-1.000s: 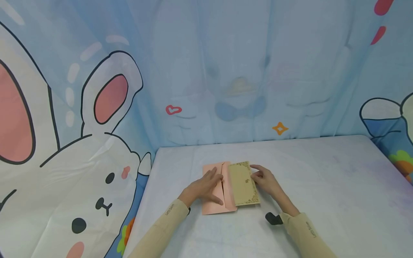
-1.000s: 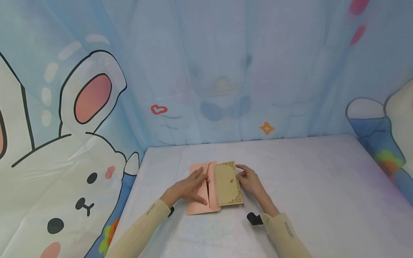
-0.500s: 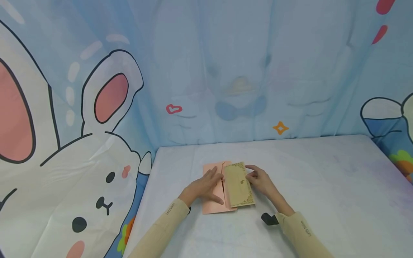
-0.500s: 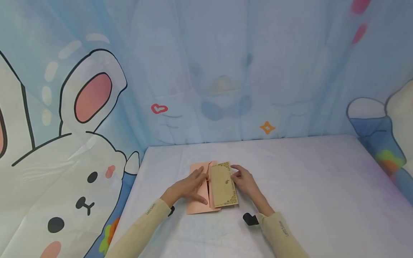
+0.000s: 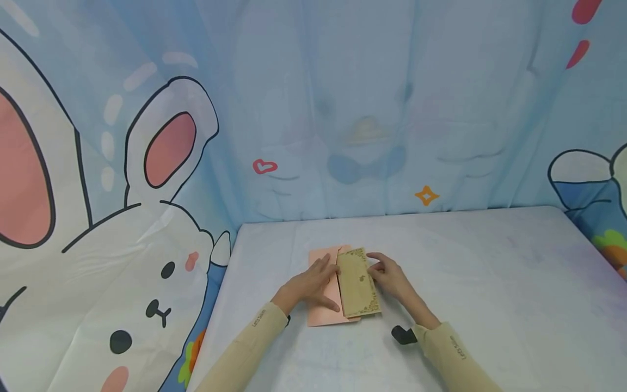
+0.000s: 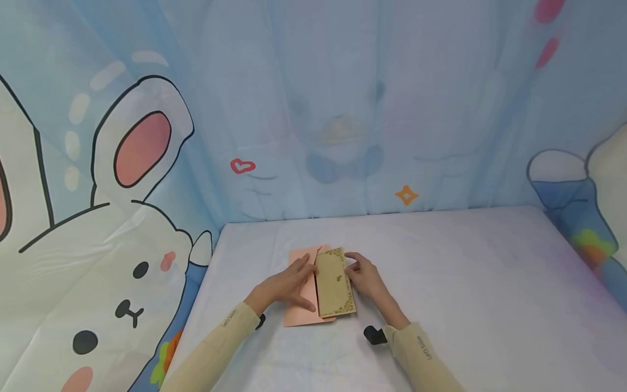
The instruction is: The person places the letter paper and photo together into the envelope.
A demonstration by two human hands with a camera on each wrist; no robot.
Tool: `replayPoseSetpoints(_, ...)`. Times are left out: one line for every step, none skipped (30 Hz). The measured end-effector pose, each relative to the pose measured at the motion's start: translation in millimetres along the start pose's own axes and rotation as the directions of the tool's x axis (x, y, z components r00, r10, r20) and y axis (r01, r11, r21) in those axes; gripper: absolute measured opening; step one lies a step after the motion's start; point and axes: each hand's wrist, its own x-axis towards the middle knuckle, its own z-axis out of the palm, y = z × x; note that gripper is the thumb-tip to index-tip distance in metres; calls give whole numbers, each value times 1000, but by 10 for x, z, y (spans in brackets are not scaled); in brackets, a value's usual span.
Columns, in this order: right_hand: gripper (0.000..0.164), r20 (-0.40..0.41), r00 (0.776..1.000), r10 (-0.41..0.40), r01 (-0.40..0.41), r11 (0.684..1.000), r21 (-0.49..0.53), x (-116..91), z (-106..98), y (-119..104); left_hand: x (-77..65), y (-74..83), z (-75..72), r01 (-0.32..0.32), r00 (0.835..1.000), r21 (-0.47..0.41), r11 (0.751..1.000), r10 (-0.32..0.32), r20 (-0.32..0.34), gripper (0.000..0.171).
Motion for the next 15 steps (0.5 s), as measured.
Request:
replayPoseSetpoints(47, -2, 1000, -1, 1, 1000, -1, 1, 9, -1, 1, 3, 1, 2, 1000, 2, 1000, -2, -2, 102)
replayPoseSetpoints(46, -3, 1000, 6, -6, 1000, 3, 3, 21, -2, 2, 5, 3, 5, 1000, 4, 1000, -5, -4, 102)
replayPoseSetpoints(46, -4, 1000, 8, -8, 1000, 4, 3, 32, -3, 0, 8, 5, 6, 1000, 6, 1000, -6, -4, 102)
replayPoseSetpoints(46, -4, 1000, 9, -9, 1000, 5, 2, 46, -4, -5, 11, 6, 9, 1000, 5, 1000, -9, -4, 103)
replayPoseSetpoints(45, -3, 1000, 12, -12, 1000, 8, -1, 58, -7, -10, 14, 4, 12, 1000, 5, 1000, -12, -2, 103)
replayPoseSetpoints(45, -4, 1000, 5, -5, 1000, 8, -5, 71, -10, -17, 17, 2, 15, 1000, 5, 1000, -15, 0, 103)
replayPoseSetpoints(45, -8, 1000, 9, -9, 1000, 13, -7, 82, -18, -22, 20, 0, 17, 1000, 5, 1000, -17, 3, 103)
replayPoseSetpoints(44, -10, 1000, 10, -10, 1000, 16, -10, 91, -24, -28, 24, -4, 19, 1000, 6, 1000, -19, 3, 103)
replayPoseSetpoints(44, -14, 1000, 6, -6, 1000, 13, -11, 96, -31, -34, 29, -10, 18, 1000, 6, 1000, -18, 3, 102)
replayPoseSetpoints(44, -18, 1000, 1, -1, 1000, 8, -15, 96, -40, -38, 34, -17, 18, 1000, 7, 1000, -18, 2, 102)
replayPoseSetpoints(44, -23, 1000, -4, 4, 1000, 3, -15, 94, -47, -40, 40, -23, 18, 1000, 7, 1000, -18, 2, 102)
replayPoseSetpoints(44, -27, 1000, -10, 10, 1000, -4, -12, 90, -50, -39, 44, -25, 19, 1000, 10, 1000, -19, 0, 101)
replayPoseSetpoints(43, -32, 999, -5, 5, 1000, -4, -8, 83, -57, -37, 47, -31, 16, 1000, 10, 1000, -16, -2, 101)
replayPoseSetpoints(43, -34, 999, -10, 9, 1000, -9, -3, 78, -59, -34, 50, -36, 14, 1000, 10, 1000, -14, -5, 100)
replayPoseSetpoints(43, -37, 999, -15, 15, 1000, -11, 1, 70, -64, -28, 53, -39, 14, 1000, 9, 1000, -14, -6, 99)
